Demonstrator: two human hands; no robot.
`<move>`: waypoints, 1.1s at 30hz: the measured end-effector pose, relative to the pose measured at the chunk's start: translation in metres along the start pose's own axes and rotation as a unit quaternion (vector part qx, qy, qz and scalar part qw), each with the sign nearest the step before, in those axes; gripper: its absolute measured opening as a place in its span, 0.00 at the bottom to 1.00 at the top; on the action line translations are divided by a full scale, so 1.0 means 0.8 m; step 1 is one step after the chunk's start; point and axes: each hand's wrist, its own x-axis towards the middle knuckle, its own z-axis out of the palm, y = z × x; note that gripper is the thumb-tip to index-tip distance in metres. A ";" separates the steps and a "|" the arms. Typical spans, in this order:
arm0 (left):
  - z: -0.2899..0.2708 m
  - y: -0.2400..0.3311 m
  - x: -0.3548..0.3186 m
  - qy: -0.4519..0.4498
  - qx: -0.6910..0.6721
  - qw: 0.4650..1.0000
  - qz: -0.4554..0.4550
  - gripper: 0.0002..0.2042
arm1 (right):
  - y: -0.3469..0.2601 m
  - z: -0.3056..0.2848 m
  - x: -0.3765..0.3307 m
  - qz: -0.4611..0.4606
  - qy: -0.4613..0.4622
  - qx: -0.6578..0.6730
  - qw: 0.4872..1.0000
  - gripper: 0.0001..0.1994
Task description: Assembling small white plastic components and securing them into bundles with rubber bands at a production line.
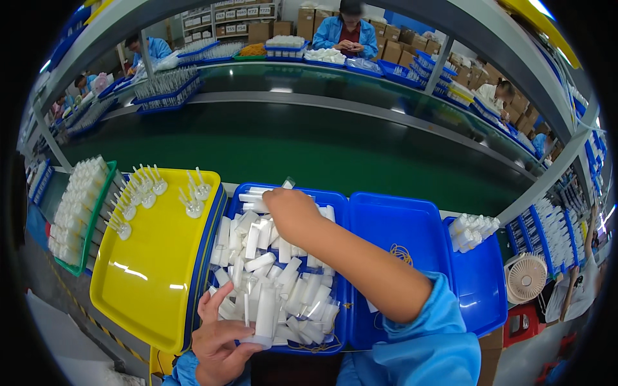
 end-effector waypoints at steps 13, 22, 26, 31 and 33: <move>0.028 -0.002 0.007 -0.027 -0.013 0.996 0.082 0.08 | -0.058 -0.089 -0.114 0.264 -0.104 0.736 0.614 0.17; 0.029 -0.009 0.002 -0.098 0.005 0.994 0.053 0.06 | -0.057 -0.082 -0.143 0.208 -0.022 0.706 0.677 0.22; 0.032 0.000 0.001 -0.069 -0.021 0.994 0.081 0.07 | -0.044 -0.095 -0.149 0.133 0.003 0.607 0.783 0.23; 0.037 -0.004 0.001 -0.066 -0.013 0.993 0.102 0.06 | -0.037 -0.100 -0.172 0.089 -0.053 0.588 0.802 0.15; 0.038 -0.003 0.000 -0.068 -0.008 0.992 0.103 0.05 | -0.035 -0.103 -0.174 0.091 -0.052 0.581 0.807 0.13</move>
